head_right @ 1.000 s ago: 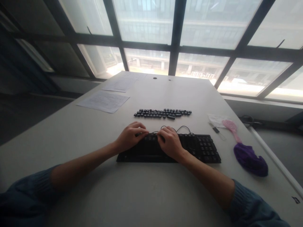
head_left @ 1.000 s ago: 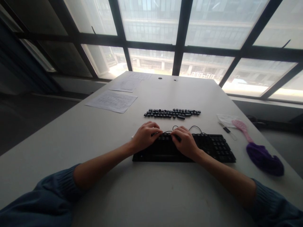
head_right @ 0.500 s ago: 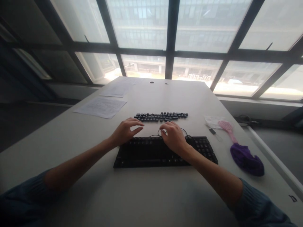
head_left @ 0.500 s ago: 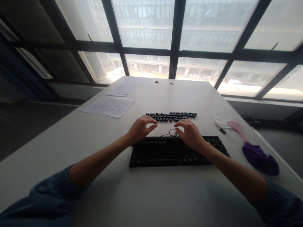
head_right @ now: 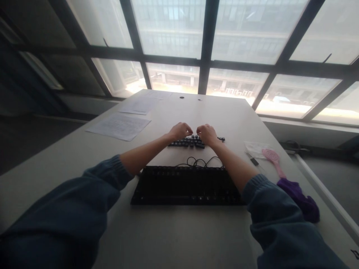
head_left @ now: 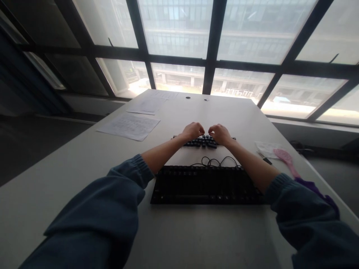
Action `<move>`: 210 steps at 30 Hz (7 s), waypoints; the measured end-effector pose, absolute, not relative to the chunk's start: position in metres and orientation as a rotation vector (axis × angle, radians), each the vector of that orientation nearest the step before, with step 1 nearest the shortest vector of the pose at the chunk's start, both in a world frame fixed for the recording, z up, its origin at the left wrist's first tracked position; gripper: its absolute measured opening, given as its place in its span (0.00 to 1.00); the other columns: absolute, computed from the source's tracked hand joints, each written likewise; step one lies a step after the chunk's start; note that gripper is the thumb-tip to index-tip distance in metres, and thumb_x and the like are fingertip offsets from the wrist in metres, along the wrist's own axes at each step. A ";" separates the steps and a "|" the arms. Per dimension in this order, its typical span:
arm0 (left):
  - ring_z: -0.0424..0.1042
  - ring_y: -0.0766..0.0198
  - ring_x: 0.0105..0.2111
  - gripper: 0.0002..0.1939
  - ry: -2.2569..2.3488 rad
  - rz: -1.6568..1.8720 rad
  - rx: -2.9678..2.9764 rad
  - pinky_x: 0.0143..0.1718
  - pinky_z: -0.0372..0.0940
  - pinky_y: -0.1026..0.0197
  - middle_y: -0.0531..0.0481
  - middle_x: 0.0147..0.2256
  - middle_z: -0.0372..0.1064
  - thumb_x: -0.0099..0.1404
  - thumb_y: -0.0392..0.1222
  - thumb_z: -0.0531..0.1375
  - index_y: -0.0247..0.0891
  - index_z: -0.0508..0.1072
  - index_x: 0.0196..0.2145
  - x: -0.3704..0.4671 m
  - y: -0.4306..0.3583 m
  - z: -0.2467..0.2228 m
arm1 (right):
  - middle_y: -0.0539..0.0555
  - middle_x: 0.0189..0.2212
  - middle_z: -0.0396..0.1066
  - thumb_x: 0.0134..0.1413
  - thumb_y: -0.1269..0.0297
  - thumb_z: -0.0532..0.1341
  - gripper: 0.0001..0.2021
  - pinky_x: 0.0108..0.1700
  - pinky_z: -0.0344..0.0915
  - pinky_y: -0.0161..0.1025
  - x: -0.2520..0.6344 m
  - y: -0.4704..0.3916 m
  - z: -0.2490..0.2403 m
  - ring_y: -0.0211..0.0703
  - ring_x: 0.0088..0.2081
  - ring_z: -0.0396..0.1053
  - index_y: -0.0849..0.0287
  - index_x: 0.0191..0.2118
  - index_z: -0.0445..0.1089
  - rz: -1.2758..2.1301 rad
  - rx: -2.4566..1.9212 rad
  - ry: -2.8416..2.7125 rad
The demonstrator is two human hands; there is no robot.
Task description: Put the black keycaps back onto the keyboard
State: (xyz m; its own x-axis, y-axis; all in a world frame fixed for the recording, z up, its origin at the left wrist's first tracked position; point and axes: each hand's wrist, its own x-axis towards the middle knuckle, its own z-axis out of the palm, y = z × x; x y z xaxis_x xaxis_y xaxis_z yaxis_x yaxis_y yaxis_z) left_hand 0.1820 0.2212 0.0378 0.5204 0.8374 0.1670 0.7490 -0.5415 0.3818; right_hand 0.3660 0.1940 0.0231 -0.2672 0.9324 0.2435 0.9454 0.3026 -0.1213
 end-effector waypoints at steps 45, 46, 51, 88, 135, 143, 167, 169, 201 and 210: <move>0.75 0.58 0.39 0.02 0.891 0.826 2.525 0.46 0.69 0.55 0.51 0.35 0.81 0.63 0.41 0.68 0.44 0.83 0.35 0.122 0.041 0.004 | 0.53 0.35 0.78 0.61 0.69 0.66 0.05 0.48 0.67 0.48 0.347 0.007 -0.009 0.48 0.41 0.71 0.54 0.33 0.76 0.282 -1.003 -2.129; 0.75 0.58 0.39 0.02 0.892 0.826 2.542 0.46 0.68 0.55 0.51 0.35 0.81 0.63 0.41 0.68 0.44 0.82 0.35 0.121 0.041 0.003 | 0.52 0.35 0.78 0.61 0.69 0.66 0.06 0.48 0.67 0.47 0.347 0.007 -0.009 0.47 0.41 0.71 0.54 0.33 0.76 0.275 -0.997 -2.143; 0.74 0.58 0.41 0.03 0.898 0.800 2.627 0.49 0.65 0.53 0.52 0.37 0.81 0.65 0.43 0.67 0.44 0.81 0.35 0.120 0.040 -0.001 | 0.52 0.36 0.78 0.62 0.69 0.65 0.06 0.49 0.65 0.47 0.346 0.008 -0.013 0.47 0.42 0.70 0.54 0.33 0.76 0.234 -0.977 -2.192; 0.68 0.57 0.44 0.07 0.885 0.796 2.699 0.49 0.67 0.53 0.49 0.40 0.74 0.68 0.42 0.64 0.41 0.81 0.32 0.122 0.037 0.002 | 0.54 0.38 0.76 0.65 0.69 0.62 0.08 0.50 0.64 0.48 0.344 0.004 -0.008 0.48 0.45 0.66 0.56 0.32 0.75 0.113 -1.004 -2.276; 0.70 0.58 0.43 0.07 1.047 1.000 2.586 0.49 0.65 0.52 0.47 0.40 0.75 0.70 0.38 0.60 0.40 0.79 0.40 0.117 0.044 0.018 | 0.54 0.32 0.74 0.63 0.70 0.59 0.07 0.43 0.66 0.44 0.349 0.003 -0.013 0.47 0.38 0.68 0.55 0.34 0.73 0.062 -1.114 -2.002; 0.73 0.58 0.43 0.07 1.085 0.997 2.564 0.50 0.66 0.52 0.47 0.41 0.76 0.68 0.37 0.60 0.40 0.79 0.40 0.109 0.055 0.031 | 0.54 0.31 0.75 0.61 0.71 0.60 0.07 0.44 0.66 0.44 0.359 0.011 0.003 0.48 0.38 0.70 0.56 0.32 0.74 0.091 -1.213 -1.874; 0.77 0.56 0.39 0.07 1.156 0.465 2.648 0.47 0.68 0.57 0.46 0.37 0.81 0.59 0.38 0.69 0.42 0.85 0.37 0.217 0.251 0.025 | 0.59 0.39 0.79 0.60 0.69 0.64 0.08 0.50 0.64 0.41 0.401 0.192 0.016 0.48 0.45 0.73 0.56 0.41 0.82 -0.024 -1.730 -2.294; 0.77 0.57 0.38 0.06 1.119 0.429 2.660 0.47 0.67 0.58 0.47 0.36 0.81 0.57 0.39 0.70 0.43 0.85 0.35 0.219 0.257 0.021 | 0.59 0.37 0.79 0.60 0.70 0.63 0.09 0.50 0.63 0.41 0.402 0.195 0.015 0.48 0.45 0.72 0.55 0.39 0.82 -0.025 -1.723 -2.329; 0.79 0.62 0.34 0.15 0.818 0.468 2.141 0.40 0.74 0.58 0.41 0.36 0.80 0.61 0.38 0.66 0.31 0.79 0.45 0.178 0.242 0.047 | 0.55 0.38 0.79 0.61 0.69 0.63 0.06 0.50 0.62 0.43 0.409 0.170 0.041 0.48 0.43 0.70 0.58 0.37 0.79 -0.063 -1.426 -2.111; 0.78 0.61 0.39 0.19 0.804 0.357 1.732 0.46 0.72 0.58 0.44 0.39 0.80 0.54 0.44 0.73 0.36 0.81 0.43 0.140 0.137 0.062 | 0.53 0.35 0.77 0.59 0.72 0.66 0.04 0.47 0.66 0.45 0.388 0.061 0.026 0.47 0.41 0.70 0.56 0.34 0.76 0.155 -1.088 -2.000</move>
State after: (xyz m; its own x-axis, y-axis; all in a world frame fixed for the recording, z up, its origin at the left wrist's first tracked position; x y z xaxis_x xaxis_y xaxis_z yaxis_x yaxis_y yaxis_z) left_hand 0.1403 0.1370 0.0620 0.7204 0.6742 -0.1624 0.3319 -0.1295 0.9344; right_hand 0.3877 0.0609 0.0255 -0.2769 0.7421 0.6104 0.6390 0.6167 -0.4598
